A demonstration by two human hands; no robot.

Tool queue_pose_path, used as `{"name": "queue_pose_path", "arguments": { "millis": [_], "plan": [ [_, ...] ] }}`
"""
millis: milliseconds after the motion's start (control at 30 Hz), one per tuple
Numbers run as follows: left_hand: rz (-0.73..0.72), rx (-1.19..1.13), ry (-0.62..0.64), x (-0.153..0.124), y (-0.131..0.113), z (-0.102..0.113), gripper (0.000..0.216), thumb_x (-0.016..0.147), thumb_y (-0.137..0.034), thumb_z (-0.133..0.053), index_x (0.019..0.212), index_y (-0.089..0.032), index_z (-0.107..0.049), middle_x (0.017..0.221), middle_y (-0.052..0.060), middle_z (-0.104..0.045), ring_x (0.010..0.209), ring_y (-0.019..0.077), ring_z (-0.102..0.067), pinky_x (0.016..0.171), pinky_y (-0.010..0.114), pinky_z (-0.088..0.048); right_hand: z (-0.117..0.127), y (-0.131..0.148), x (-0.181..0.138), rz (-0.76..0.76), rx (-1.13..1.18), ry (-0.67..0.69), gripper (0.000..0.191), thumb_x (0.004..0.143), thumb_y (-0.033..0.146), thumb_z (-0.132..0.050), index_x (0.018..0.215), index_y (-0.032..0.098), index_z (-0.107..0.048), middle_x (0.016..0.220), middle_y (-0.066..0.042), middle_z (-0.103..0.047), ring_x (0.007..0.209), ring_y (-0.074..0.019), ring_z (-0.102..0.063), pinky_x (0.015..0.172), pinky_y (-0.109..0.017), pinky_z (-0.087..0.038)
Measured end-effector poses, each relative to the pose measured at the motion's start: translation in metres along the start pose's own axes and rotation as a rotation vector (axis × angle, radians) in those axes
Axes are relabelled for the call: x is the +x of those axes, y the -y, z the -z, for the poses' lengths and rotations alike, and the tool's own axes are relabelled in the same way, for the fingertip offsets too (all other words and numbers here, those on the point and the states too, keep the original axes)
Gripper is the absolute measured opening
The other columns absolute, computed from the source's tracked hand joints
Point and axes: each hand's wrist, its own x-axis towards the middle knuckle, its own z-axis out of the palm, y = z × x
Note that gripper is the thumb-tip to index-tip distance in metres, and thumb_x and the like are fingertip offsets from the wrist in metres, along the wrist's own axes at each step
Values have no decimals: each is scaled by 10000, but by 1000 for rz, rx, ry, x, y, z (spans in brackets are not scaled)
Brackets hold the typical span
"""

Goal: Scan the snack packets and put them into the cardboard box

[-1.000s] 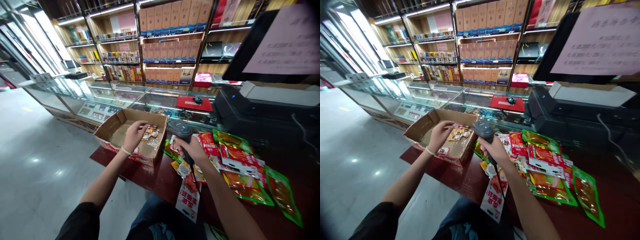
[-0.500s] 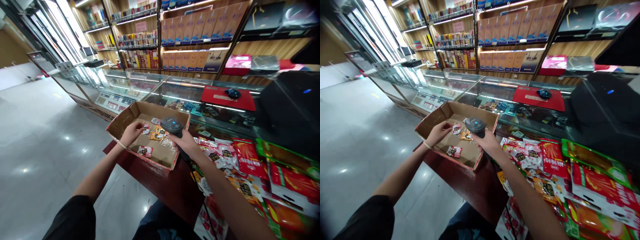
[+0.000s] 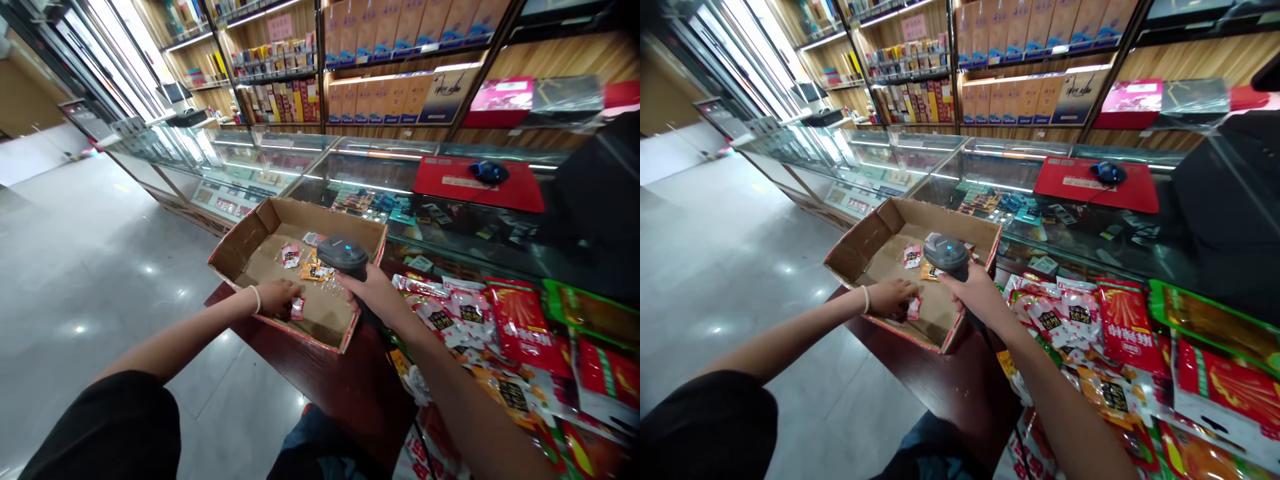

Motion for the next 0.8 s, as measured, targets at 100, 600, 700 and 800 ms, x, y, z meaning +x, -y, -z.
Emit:
{"name": "queue_pose_path", "arguments": {
  "millis": [100, 600, 700, 800],
  "plan": [
    [0, -169, -71, 3, -2, 5, 203, 656, -184, -714, 851, -225, -677, 855, 71, -668, 803, 256, -618, 772, 308, -432, 0, -1, 0, 3, 43, -3, 294, 809, 450, -708, 842, 215, -534, 517, 67, -549, 375, -112, -519, 347, -211, -422],
    [158, -1150, -872, -4, -21, 48, 335, 784, -235, -605, 1116, -208, -572, 915, 14, -651, 723, 138, -602, 664, 253, -490, -2, 5, -29, 174, 141, -60, 385, 768, 539, -734, 819, 195, -570, 527, 68, -543, 364, -97, -490, 348, -205, -395],
    [135, -1563, -770, -13, -46, 55, 328, 801, -304, -624, 1103, -224, -525, 828, -3, -612, 596, 104, -550, 538, 213, -438, 0, 11, -50, 222, 113, -63, 394, 780, 552, -723, 814, 190, -571, 527, 61, -546, 363, -96, -490, 346, -200, -386],
    [-77, -1784, -588, -21, -75, 59, 309, 876, -500, -570, 938, -198, -568, 798, 31, -600, 589, 107, -530, 504, 216, -411, 3, 15, -73, 217, 60, -107, 410, 768, 563, -724, 737, 197, -542, 502, 56, -536, 344, -92, -481, 341, -196, -376]
  ]
}}
